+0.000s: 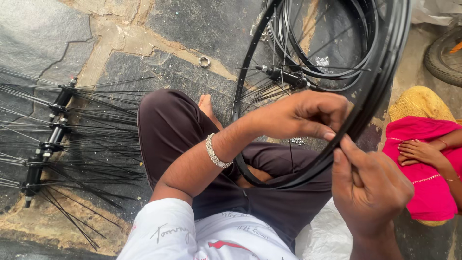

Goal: The person sits on the floor and laces a bicycle wheel by inserting spokes through the rim and hub. They repeatedly pick up small metal nipples from a pile on the floor and screw them onto the spoke ends to secure them.

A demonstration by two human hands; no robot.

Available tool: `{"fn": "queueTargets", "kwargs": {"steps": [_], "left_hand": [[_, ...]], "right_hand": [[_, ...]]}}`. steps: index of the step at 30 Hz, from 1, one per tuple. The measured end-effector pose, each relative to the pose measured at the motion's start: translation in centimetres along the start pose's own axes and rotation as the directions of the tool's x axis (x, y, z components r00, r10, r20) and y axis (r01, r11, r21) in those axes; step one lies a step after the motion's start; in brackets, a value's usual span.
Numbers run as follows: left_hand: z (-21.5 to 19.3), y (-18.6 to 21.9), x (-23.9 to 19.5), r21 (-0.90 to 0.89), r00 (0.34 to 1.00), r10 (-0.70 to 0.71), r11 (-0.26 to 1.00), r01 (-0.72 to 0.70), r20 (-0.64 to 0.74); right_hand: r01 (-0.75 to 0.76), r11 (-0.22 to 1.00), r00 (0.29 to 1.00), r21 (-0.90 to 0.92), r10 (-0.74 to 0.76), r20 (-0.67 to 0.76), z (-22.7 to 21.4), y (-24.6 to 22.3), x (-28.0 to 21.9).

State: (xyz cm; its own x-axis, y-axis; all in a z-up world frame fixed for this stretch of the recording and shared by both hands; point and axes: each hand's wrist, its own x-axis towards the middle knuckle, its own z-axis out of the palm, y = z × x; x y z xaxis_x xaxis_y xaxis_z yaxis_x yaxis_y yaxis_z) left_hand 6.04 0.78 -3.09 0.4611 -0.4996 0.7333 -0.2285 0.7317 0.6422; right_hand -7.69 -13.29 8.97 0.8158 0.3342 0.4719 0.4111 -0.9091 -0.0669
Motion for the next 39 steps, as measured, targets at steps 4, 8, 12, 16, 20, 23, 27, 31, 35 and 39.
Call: {"fn": "queueTargets", "kwargs": {"steps": [4,8,12,16,20,23,27,31,35,39], "left_hand": [[-0.4,-0.2,0.1,0.136,0.992,0.128,0.982,-0.128,0.013],[-0.2,-0.2,-0.6,0.172,0.991,0.130,0.977,-0.126,-0.010],[-0.3,0.2,-0.9,0.125,0.995,0.103,0.987,-0.101,-0.007],[-0.2,0.5,-1.1,0.043,0.994,0.098,0.995,-0.096,-0.052],[0.4,0.3,-1.3,0.128,0.992,0.095,0.988,-0.084,-0.080],[0.5,0.2,-1.0,0.150,0.992,0.109,0.984,-0.098,-0.069],[-0.1,0.4,-1.0,0.005,0.993,0.113,0.994,-0.113,-0.040],[0.4,0.4,-1.1,0.096,0.995,0.081,0.993,-0.075,-0.064],[0.7,0.0,-1.1,0.120,0.988,0.142,0.984,-0.134,-0.065],[0.2,-0.2,-1.2,0.092,0.995,0.098,0.991,-0.095,-0.026]], "right_hand": [[-0.032,0.999,0.999,0.018,0.032,-0.001,0.5,1.0,-1.0],[-0.074,0.996,0.997,-0.042,0.074,-0.003,0.8,1.7,-1.6],[-0.078,0.995,0.997,-0.061,0.079,0.009,0.7,2.2,-1.6],[-0.084,0.996,0.995,-0.038,0.087,0.056,0.4,2.5,-1.5],[-0.107,0.994,0.992,0.005,0.107,0.072,0.5,2.8,-1.5],[-0.113,0.993,0.990,0.032,0.110,0.091,0.4,3.0,-1.4],[-0.106,0.994,0.990,0.023,0.104,0.094,0.3,3.2,-1.7],[-0.075,0.997,0.995,0.029,0.073,0.065,0.7,3.4,-2.1],[-0.090,0.993,0.996,0.072,0.087,0.037,1.0,3.4,-2.5],[-0.141,0.985,0.990,0.097,0.138,0.034,1.2,3.2,-2.8]]}}
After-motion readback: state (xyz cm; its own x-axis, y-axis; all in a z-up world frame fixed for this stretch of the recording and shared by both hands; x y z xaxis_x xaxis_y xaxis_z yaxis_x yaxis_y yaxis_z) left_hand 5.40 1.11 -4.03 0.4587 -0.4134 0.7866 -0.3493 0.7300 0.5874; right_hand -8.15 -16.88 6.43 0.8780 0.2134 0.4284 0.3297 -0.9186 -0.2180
